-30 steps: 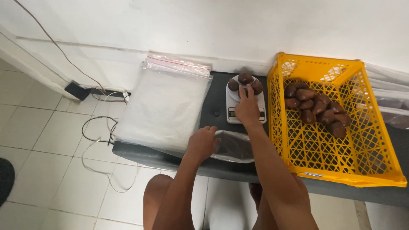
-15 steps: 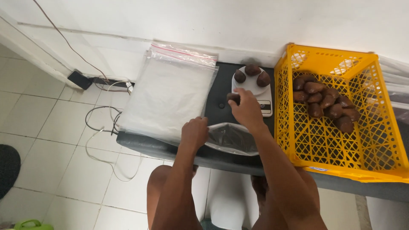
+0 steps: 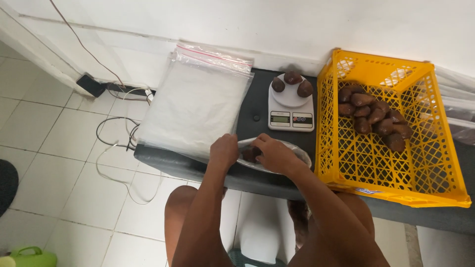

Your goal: Weighing individual fruits on a digital scale and placing them into plastic zip-lock bags.

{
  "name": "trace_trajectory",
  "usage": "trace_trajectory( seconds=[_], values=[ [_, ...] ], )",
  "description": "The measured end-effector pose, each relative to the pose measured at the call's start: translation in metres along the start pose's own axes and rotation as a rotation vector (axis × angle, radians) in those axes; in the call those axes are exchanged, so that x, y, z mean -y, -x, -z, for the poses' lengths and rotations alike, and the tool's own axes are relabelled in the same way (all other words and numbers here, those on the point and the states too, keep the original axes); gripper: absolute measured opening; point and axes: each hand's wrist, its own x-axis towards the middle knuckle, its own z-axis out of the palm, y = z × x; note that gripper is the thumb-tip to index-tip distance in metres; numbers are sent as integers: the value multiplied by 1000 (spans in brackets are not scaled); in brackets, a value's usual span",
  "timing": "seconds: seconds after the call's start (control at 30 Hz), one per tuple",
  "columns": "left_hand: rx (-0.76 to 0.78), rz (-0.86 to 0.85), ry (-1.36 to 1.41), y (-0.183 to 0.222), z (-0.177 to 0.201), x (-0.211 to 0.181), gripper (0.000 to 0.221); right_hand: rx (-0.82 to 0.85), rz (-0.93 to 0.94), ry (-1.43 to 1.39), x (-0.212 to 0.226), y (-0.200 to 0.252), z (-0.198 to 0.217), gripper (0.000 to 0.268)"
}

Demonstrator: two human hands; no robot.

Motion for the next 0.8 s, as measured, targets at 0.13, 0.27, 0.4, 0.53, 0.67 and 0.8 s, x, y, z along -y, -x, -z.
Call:
trace_trajectory(
  seconds=[0.13, 0.27, 0.4, 0.53, 0.67, 0.8],
  values=[
    [-18, -14, -20, 10, 11, -9, 20, -69, -1, -11, -10, 6, 21, 40],
    [-61, -75, -77, 18, 27, -21, 23, -263, -72, -63, -33, 10, 46, 40],
    [-67, -120, -95, 23, 36, -32, 26, -440, -193, -103, -71, 16, 84, 39],
    [-101, -172, -75, 17, 31, -33, 25, -525, -231, -189, -93, 11, 118, 43],
    [-104, -190, -43, 15, 33, -36, 26, -497, -309, -217, -106, -19, 111, 66],
    [-106, -218, -13, 10, 33, -39, 27, -375, -288, -113, -79, -31, 99, 79]
  ],
)
